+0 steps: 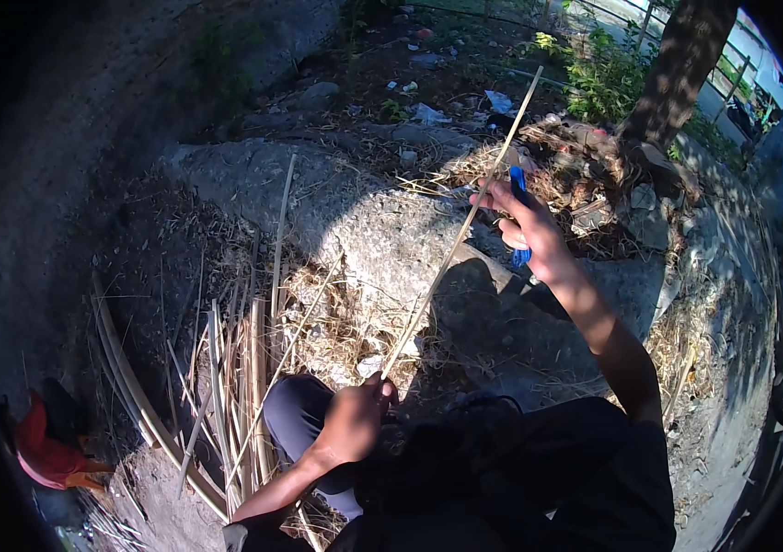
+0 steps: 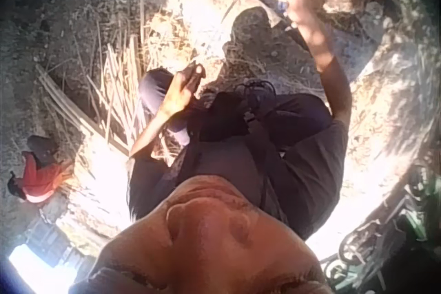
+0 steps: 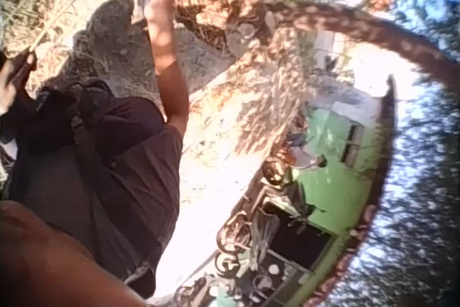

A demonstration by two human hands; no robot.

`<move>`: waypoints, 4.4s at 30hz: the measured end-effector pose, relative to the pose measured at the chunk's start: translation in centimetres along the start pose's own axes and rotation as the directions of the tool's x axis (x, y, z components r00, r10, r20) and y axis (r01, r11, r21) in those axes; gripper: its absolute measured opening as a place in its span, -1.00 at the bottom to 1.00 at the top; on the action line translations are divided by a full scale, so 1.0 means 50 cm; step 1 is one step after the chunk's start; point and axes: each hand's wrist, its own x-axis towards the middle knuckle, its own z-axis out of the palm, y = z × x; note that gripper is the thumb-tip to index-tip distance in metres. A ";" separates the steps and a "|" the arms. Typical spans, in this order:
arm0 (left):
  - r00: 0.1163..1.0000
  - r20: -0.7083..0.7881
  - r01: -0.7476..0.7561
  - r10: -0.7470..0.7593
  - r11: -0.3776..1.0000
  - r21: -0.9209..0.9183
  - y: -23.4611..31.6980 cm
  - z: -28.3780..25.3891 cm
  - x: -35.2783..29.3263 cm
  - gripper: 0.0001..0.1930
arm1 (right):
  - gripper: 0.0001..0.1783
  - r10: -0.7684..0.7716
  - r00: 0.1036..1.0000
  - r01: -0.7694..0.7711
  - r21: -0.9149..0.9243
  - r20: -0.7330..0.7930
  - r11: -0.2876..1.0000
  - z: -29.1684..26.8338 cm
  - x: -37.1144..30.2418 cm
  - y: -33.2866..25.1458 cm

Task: The person shaves a thin strip of bamboo by hand using a small utility blade and later a larger blade to smooth and taper the surface.

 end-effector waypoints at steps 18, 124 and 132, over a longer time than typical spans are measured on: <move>0.990 0.125 -0.034 0.065 0.972 -0.233 0.107 0.012 0.082 -0.64 | -0.73 -0.054 0.990 0.048 -0.052 -0.130 0.998 0.146 -0.139 -0.059; 0.997 -0.079 -0.051 0.021 0.912 -0.408 -0.009 0.072 0.045 -0.68 | -0.83 -0.703 0.643 0.537 -0.833 0.305 0.131 0.034 -0.025 -0.011; 0.997 -0.032 -0.079 0.072 0.944 -0.320 -0.033 0.082 0.030 -0.65 | -0.77 -0.664 0.703 0.404 -0.625 -0.254 0.668 -0.191 0.124 -0.085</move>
